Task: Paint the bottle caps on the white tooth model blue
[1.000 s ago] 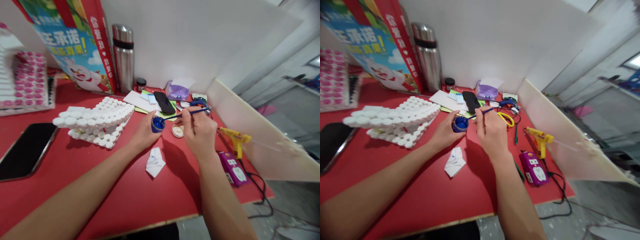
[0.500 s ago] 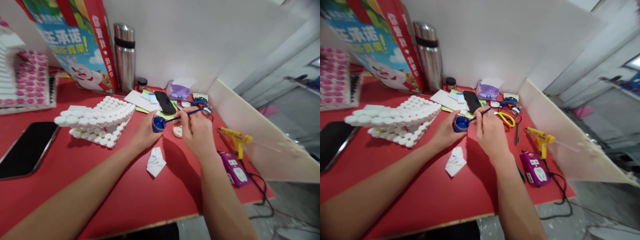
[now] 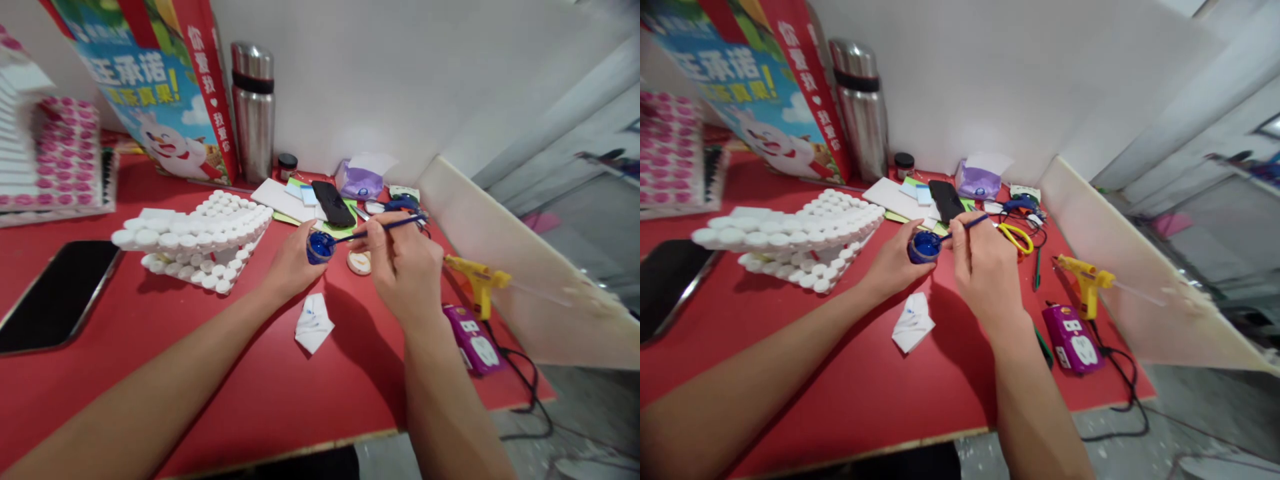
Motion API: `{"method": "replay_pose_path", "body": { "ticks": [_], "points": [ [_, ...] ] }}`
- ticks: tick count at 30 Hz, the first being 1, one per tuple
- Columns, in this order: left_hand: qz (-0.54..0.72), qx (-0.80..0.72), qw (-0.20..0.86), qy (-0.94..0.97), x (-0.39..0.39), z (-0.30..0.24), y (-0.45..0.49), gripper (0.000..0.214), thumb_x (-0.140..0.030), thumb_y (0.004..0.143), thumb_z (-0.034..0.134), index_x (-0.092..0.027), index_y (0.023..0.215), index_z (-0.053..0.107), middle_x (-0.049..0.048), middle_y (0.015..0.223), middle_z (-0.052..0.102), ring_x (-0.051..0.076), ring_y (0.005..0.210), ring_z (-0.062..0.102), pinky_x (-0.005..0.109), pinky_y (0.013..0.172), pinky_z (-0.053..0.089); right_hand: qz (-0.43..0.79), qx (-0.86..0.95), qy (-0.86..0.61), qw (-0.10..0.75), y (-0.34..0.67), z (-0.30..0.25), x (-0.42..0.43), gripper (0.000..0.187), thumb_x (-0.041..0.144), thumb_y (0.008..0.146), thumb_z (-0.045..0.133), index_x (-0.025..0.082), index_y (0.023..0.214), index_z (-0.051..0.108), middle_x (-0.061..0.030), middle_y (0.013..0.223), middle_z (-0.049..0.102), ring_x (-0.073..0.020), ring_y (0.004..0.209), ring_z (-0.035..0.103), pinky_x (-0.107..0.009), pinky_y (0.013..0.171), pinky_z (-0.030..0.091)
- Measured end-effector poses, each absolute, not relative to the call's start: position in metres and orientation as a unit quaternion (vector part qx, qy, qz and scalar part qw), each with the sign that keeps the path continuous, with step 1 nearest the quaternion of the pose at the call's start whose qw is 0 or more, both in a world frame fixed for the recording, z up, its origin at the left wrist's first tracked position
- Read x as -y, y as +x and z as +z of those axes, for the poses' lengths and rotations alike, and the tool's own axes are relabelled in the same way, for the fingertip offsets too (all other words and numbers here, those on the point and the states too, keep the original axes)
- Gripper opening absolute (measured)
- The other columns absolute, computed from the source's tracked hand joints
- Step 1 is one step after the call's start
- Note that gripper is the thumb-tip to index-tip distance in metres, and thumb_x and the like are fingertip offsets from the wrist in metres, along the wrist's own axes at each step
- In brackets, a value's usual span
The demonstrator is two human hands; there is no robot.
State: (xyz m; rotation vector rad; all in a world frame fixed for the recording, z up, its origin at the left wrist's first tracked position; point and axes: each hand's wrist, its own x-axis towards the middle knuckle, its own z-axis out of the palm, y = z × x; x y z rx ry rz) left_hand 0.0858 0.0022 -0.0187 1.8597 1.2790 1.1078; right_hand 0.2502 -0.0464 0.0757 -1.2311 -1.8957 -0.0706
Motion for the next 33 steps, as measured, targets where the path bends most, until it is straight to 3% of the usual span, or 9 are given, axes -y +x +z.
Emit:
{"method": "replay_pose_path", "body": {
  "ticks": [9, 19, 29, 33],
  "points": [
    [0.416, -0.483, 0.318, 0.702, -0.001, -0.016, 0.086, 0.080, -0.017, 0.079, 0.082, -0.016, 0.151, 0.049, 0.0178, 0.137, 0.071, 0.034, 0.125, 0.070, 0.050, 0.111, 0.056, -0.008, 0.692, -0.522, 0.499, 0.255, 0.051, 0.024, 0.020, 0.040, 0.109, 0.060, 0.026, 0.095, 0.065, 0.0010, 0.065, 0.076, -0.0210, 0.060, 0.077, -0.033, 0.060, 0.057],
    [0.408, -0.489, 0.319, 0.702, 0.000, -0.014, 0.086, 0.080, -0.017, 0.079, 0.082, -0.015, 0.152, 0.049, 0.0189, 0.143, 0.069, 0.037, 0.130, 0.068, 0.051, 0.112, 0.055, -0.084, 0.698, -0.505, 0.500, 0.251, 0.061, 0.033, 0.018, 0.035, 0.107, 0.063, 0.025, 0.094, 0.067, 0.0002, 0.069, 0.077, -0.0205, 0.062, 0.077, -0.034, 0.060, 0.057],
    [0.409, -0.491, 0.317, 0.701, -0.001, -0.017, 0.086, 0.079, -0.019, 0.078, 0.082, -0.018, 0.151, 0.049, 0.0157, 0.134, 0.073, 0.034, 0.122, 0.071, 0.048, 0.106, 0.057, 0.030, 0.679, -0.506, 0.531, 0.250, 0.053, 0.027, 0.016, 0.038, 0.107, 0.064, 0.027, 0.097, 0.066, 0.0024, 0.070, 0.078, -0.0214, 0.062, 0.079, -0.035, 0.064, 0.062],
    [0.408, -0.490, 0.319, 0.701, -0.001, -0.017, 0.086, 0.081, -0.019, 0.078, 0.082, -0.017, 0.151, 0.049, 0.0163, 0.135, 0.072, 0.035, 0.123, 0.071, 0.047, 0.104, 0.058, 0.022, 0.687, -0.507, 0.520, 0.257, 0.050, 0.021, 0.018, 0.040, 0.109, 0.060, 0.024, 0.100, 0.064, 0.0005, 0.071, 0.079, -0.0212, 0.064, 0.080, -0.033, 0.064, 0.061]
  ]
}}
